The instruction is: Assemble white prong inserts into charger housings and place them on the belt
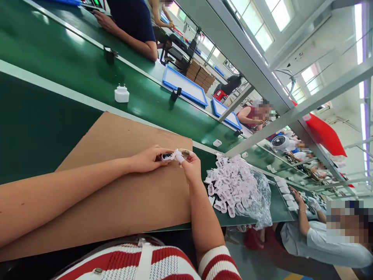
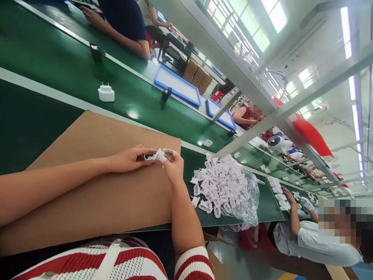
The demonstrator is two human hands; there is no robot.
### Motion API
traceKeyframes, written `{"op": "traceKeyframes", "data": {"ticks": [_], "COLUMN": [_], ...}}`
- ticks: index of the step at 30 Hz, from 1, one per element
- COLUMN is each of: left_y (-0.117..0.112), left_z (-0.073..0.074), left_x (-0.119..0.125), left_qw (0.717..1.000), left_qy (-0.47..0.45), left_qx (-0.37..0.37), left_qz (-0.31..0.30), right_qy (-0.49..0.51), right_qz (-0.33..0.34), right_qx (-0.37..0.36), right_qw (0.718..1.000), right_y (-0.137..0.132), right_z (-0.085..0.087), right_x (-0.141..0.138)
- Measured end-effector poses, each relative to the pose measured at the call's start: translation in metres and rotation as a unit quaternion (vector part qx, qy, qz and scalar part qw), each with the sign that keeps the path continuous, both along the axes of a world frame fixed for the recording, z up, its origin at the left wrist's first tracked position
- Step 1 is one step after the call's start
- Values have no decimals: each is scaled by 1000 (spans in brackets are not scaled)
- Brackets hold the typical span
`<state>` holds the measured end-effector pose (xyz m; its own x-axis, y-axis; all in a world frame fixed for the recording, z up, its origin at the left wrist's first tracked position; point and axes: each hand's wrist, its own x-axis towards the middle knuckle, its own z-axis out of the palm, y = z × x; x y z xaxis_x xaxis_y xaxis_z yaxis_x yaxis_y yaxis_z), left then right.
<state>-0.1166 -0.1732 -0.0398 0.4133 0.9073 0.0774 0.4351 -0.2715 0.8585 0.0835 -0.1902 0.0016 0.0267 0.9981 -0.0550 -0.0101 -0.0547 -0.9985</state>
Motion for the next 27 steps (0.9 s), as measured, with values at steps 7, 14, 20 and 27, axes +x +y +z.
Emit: {"op": "traceKeyframes", "data": {"ticks": [7, 14, 20, 27], "left_y": [6, 7, 3, 3], "left_z": [2, 4, 4, 4], "left_x": [-3, -6, 4, 2], "left_qw": [998, 998, 999, 999], "left_qy": [-14, -13, -31, -31], "left_qx": [-39, -64, -29, -15], "left_qz": [57, 15, -8, 3], "right_qy": [-24, -242, -454, -526], "right_qz": [-30, -9, 73, 92], "right_qx": [36, 185, 301, 318], "right_qw": [999, 952, 836, 783], "right_y": [-1, -8, -11, -6], "right_z": [-13, -12, -10, -17], "right_x": [-1, 9, 11, -1]}}
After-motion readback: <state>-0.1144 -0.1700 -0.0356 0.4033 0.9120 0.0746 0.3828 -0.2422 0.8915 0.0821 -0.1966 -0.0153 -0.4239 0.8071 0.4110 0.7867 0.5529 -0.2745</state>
